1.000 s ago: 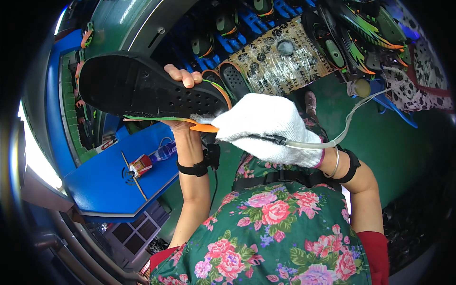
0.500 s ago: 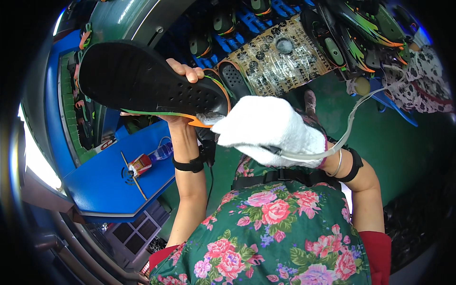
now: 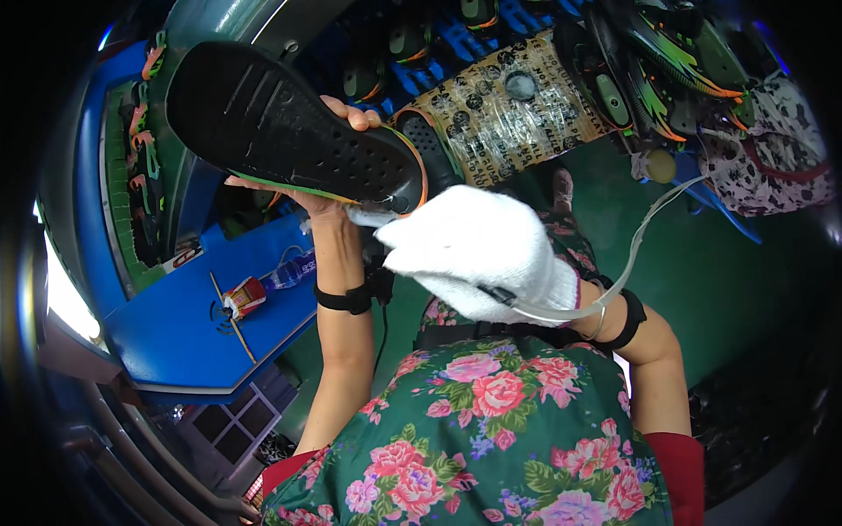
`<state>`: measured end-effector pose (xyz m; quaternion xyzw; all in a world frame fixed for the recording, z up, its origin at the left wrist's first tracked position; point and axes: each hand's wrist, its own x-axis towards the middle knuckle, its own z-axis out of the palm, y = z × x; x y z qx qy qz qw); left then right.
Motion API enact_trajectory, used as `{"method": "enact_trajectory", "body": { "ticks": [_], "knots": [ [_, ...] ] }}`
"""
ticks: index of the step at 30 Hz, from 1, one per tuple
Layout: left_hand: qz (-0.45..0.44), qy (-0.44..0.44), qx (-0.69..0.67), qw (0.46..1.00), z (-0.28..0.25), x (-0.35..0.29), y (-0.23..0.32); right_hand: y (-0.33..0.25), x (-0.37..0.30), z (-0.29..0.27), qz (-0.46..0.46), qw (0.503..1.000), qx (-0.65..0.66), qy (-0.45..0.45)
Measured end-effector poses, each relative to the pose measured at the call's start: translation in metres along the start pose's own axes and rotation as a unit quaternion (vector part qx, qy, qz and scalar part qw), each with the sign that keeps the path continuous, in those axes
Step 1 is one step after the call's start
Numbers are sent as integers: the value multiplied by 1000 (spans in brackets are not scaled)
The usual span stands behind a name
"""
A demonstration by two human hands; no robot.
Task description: Apply adhesive or primer to the bottom of shoe soles using a brush tool.
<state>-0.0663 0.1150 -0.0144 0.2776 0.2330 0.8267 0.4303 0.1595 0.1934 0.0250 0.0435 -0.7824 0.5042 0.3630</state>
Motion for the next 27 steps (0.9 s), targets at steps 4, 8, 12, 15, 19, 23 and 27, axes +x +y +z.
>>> {"method": "enact_trajectory", "body": {
  "ticks": [4, 8, 12, 15, 19, 23, 27],
  "knots": [
    [-28, 39, -24, 999, 8, -2, -4, -2, 2, -1, 36, 997, 70, 23],
    [-3, 3, -37, 999, 10, 2, -10, -3, -1, -19, 92, 994, 27, 47],
    [-13, -61, -45, 997, 7, 5, -11, -1, -12, -14, 91, 995, -7, 48],
    [-38, -89, -26, 995, 3, -1, -10, 2, -10, -15, 121, 988, 92, 4],
    [-78, -117, 19, 990, -2, 0, -8, 4, -12, -21, 143, 974, 178, -7],
    [-124, -90, -25, 988, 3, -1, -10, 12, -21, -11, 6, 999, -48, -16],
    [-198, -5, 16, 980, -2, -11, -4, 12, -14, -17, 36, 974, 203, -93]
  ]
}}
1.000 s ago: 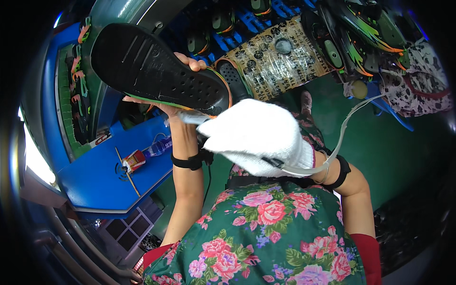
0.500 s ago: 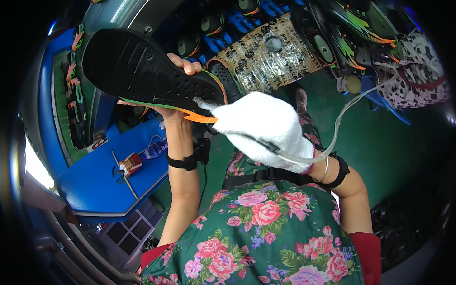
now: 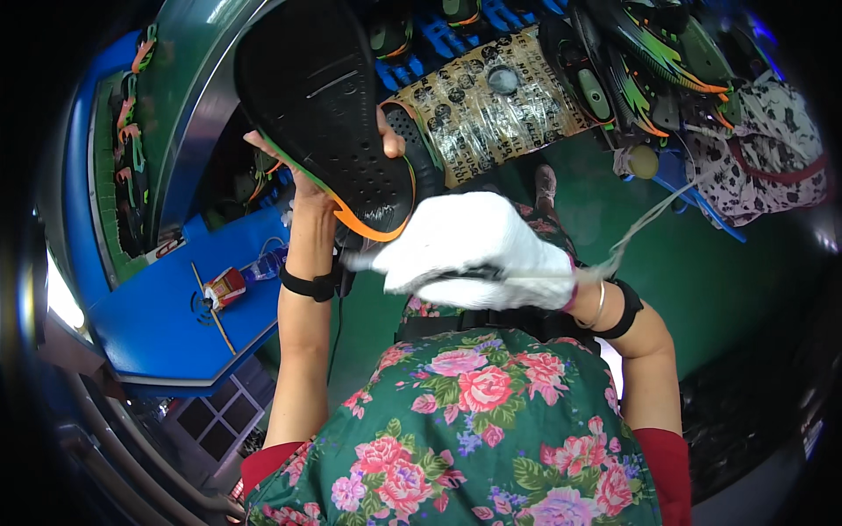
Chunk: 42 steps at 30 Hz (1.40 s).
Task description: Apply adhesive or primer to the bottom of shoe soles using a brush tool.
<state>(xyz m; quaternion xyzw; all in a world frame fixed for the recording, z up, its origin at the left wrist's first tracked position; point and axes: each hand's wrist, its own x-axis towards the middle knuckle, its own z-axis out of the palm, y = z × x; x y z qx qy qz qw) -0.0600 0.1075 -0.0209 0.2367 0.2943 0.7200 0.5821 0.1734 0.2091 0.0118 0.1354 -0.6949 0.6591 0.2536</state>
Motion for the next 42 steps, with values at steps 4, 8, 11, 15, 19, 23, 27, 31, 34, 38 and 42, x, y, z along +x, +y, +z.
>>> {"method": "enact_trajectory", "body": {
  "ticks": [4, 8, 11, 15, 19, 23, 27, 31, 34, 38, 42],
  "knots": [
    [-33, -53, -49, 997, -8, -4, -1, 2, 4, 0, -24, 990, -131, 38],
    [-122, -20, 13, 992, -9, -10, -6, 0, 4, -1, -53, 985, -137, -85],
    [-174, 19, 56, 983, -9, -22, -5, 2, 7, -6, -13, 996, 12, -86],
    [-198, 12, 4, 980, -8, -13, -6, 13, 5, -2, -54, 982, -151, -102],
    [-239, 41, 5, 970, -12, -13, -2, 9, 18, -14, -14, 991, -33, -132],
    [-270, 58, -28, 961, -7, 0, 7, 16, 25, -22, -21, 988, -88, -121],
    [-236, 64, -128, 961, -15, -13, -4, 11, 28, -23, 121, 988, 80, -43],
    [-144, 229, -215, 938, 11, -26, -24, -4, 33, -30, 168, 975, -5, 145],
    [-78, 54, -296, 950, -1, -46, -56, -1, 43, -36, 73, 969, -187, 144],
    [-20, 228, -112, 967, 15, -52, -68, -4, 48, -43, 26, 980, -199, 16],
    [-96, 231, -250, 935, 10, -77, -66, -8, 38, -31, 7, 980, -198, 14]
  ]
}}
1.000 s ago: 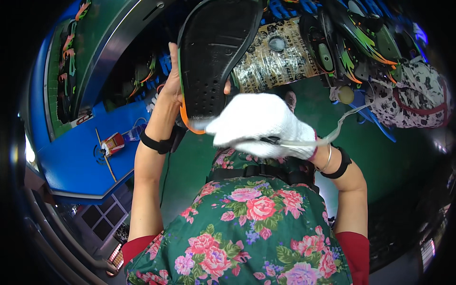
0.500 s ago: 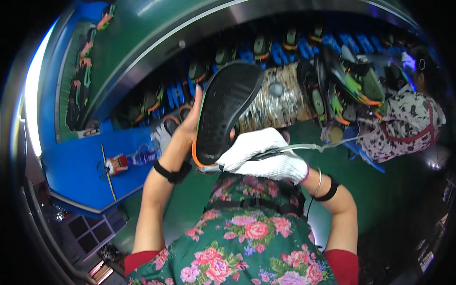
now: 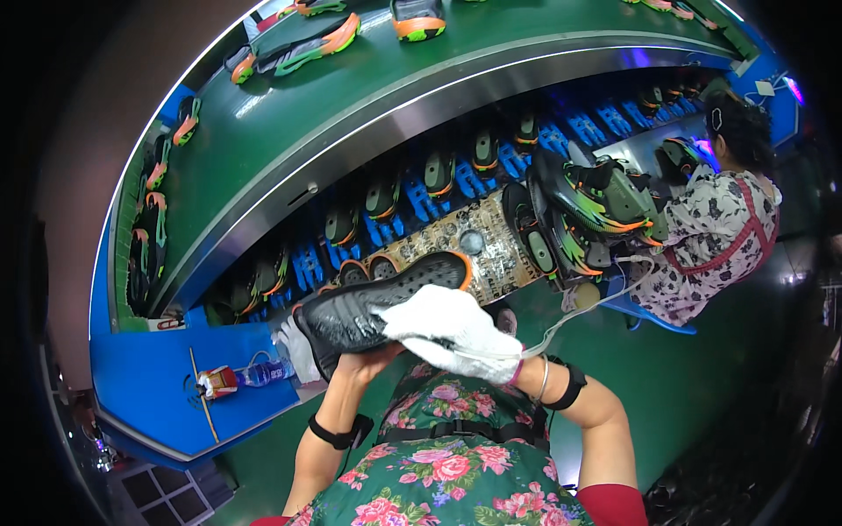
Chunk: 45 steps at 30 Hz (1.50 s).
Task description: Apply adhesive or primer to the bottom of shoe soles using a brush tool.
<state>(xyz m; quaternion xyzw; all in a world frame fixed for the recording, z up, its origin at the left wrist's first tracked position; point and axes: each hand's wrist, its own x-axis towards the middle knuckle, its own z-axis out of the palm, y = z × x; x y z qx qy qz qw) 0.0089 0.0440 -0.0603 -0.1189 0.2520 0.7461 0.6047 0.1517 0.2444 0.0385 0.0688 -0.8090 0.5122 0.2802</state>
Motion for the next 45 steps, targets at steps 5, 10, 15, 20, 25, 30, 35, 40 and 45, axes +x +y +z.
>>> {"method": "enact_trajectory", "body": {
  "ticks": [5, 10, 15, 20, 25, 30, 35, 40, 45],
  "knots": [
    [125, -8, -28, 992, 51, -6, -3, -9, -8, 8, 4, 997, -16, 78],
    [49, -232, -178, 955, 35, 2, -15, -21, 4, -2, 2, 989, -80, 126],
    [54, -181, -181, 965, 50, 14, -29, -11, 0, -7, 30, 993, -97, 66],
    [34, -149, -140, 978, 65, 8, -38, -1, -2, 2, 66, 992, -93, 46],
    [67, 32, 135, 988, 66, -3, -42, -13, 6, 6, -15, 982, -190, 2],
    [19, -192, -168, 967, 45, 6, -40, -20, 5, 4, 63, 992, -76, 80],
    [1, -29, -33, 999, 11, 7, -38, -23, 19, 14, -57, 993, -86, 63],
    [123, -8, 103, 987, 38, 1, -22, -7, 20, 5, -50, 989, -85, 111],
    [130, -204, 70, 968, 47, 16, -18, -7, -1, 35, -39, 996, -4, 79]
  ]
}}
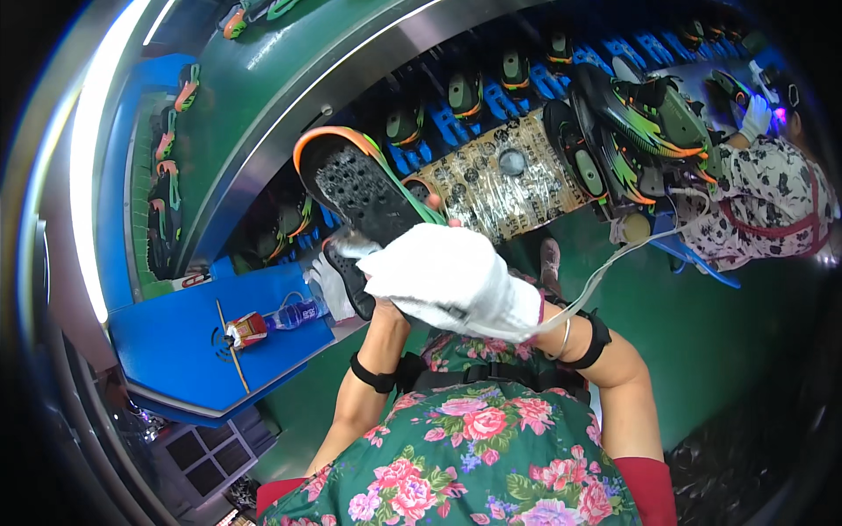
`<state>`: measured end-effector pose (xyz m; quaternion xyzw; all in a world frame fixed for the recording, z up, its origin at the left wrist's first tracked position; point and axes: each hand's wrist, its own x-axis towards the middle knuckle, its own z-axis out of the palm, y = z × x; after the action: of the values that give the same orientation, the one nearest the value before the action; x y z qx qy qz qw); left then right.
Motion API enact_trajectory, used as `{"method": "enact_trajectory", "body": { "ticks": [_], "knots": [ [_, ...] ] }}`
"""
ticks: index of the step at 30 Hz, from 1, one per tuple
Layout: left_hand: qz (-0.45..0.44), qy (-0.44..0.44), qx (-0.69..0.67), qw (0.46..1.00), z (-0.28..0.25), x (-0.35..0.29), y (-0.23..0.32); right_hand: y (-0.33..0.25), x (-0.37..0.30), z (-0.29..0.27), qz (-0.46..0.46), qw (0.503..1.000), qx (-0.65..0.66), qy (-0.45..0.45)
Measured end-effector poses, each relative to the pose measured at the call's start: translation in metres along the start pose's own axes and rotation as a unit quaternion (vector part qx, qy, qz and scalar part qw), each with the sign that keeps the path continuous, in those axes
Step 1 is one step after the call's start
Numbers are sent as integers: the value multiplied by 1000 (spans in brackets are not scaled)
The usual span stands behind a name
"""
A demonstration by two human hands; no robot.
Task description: Apply adhesive or primer to the bottom of shoe soles using a brush tool.
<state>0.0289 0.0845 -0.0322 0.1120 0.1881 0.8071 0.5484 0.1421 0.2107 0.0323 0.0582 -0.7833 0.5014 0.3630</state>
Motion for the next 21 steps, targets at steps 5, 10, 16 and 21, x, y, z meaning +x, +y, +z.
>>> {"method": "enact_trajectory", "body": {
  "ticks": [5, 10, 16, 21],
  "knots": [
    [25, 89, -92, 991, 0, 13, 12, 7, 15, -10, -25, 996, -77, 36],
    [-9, -31, -120, 992, -1, 21, 15, 3, -9, 7, -1, 1000, 21, -2],
    [22, 14, -143, 989, 9, 28, 23, 4, -7, 3, -8, 999, -26, -23],
    [17, -32, -125, 991, 0, 32, 26, 0, -16, 0, 154, 967, 202, -16]
  ]
}}
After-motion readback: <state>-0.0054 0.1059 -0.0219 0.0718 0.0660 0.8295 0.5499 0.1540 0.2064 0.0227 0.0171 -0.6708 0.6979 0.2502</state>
